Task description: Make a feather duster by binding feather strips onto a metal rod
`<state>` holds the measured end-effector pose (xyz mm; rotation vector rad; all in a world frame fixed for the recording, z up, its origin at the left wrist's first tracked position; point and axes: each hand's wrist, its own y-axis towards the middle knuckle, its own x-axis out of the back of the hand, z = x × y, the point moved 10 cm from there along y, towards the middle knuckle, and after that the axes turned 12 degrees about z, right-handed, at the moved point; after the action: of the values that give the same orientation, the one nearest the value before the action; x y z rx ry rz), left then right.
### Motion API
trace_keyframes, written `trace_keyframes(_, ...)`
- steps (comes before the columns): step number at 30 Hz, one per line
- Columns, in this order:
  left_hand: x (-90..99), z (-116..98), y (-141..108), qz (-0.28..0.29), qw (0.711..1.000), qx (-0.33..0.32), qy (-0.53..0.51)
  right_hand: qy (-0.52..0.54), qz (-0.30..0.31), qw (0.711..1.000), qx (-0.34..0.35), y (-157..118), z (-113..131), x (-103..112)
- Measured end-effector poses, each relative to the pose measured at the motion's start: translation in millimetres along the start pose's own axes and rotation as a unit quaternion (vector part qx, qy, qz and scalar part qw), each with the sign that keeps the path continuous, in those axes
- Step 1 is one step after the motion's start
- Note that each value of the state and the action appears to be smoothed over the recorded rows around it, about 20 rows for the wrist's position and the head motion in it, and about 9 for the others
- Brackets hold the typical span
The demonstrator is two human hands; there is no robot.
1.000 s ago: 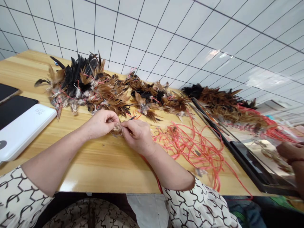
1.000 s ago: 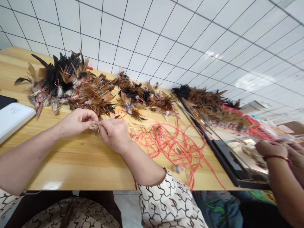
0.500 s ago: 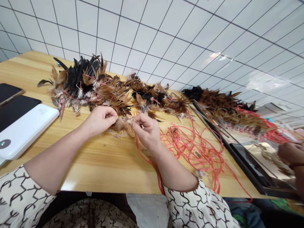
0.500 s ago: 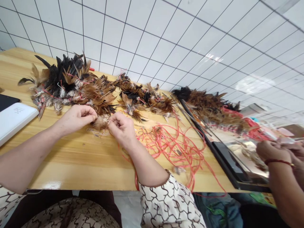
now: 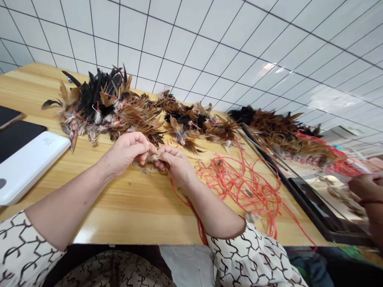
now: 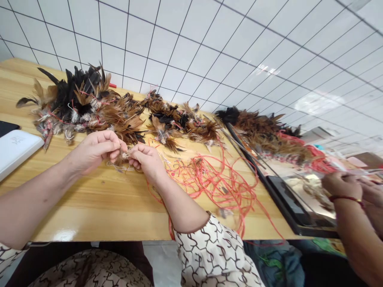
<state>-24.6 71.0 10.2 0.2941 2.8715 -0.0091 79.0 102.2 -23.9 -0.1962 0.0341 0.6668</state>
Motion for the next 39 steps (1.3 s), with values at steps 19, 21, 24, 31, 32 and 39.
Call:
trace_keyframes(19,-4.2,15,3,0.013,0.999,0.045,-0.001,0.13,0.044,0.99,0.04,-1,13,-11)
trace_keyframes(21,-5.0,13,3,0.023,0.998,0.044,0.029,0.097,0.042,0.993,0.047,-2,16,-10)
trace_keyframes(24,-4.9,10,2,0.026,0.996,0.051,0.067,0.056,0.039,0.996,0.055,-3,19,-9)
trace_keyframes(31,-6.8,8,0,0.018,0.993,0.068,0.09,-0.002,0.032,0.996,0.079,-4,25,-8)
trace_keyframes(32,-7.0,7,0,0.015,0.993,0.068,0.092,-0.01,0.031,0.996,0.081,-4,25,-8)
trace_keyframes(39,-6.9,8,0,0.009,0.988,0.081,0.132,-0.053,0.039,0.992,0.106,-5,30,-8)
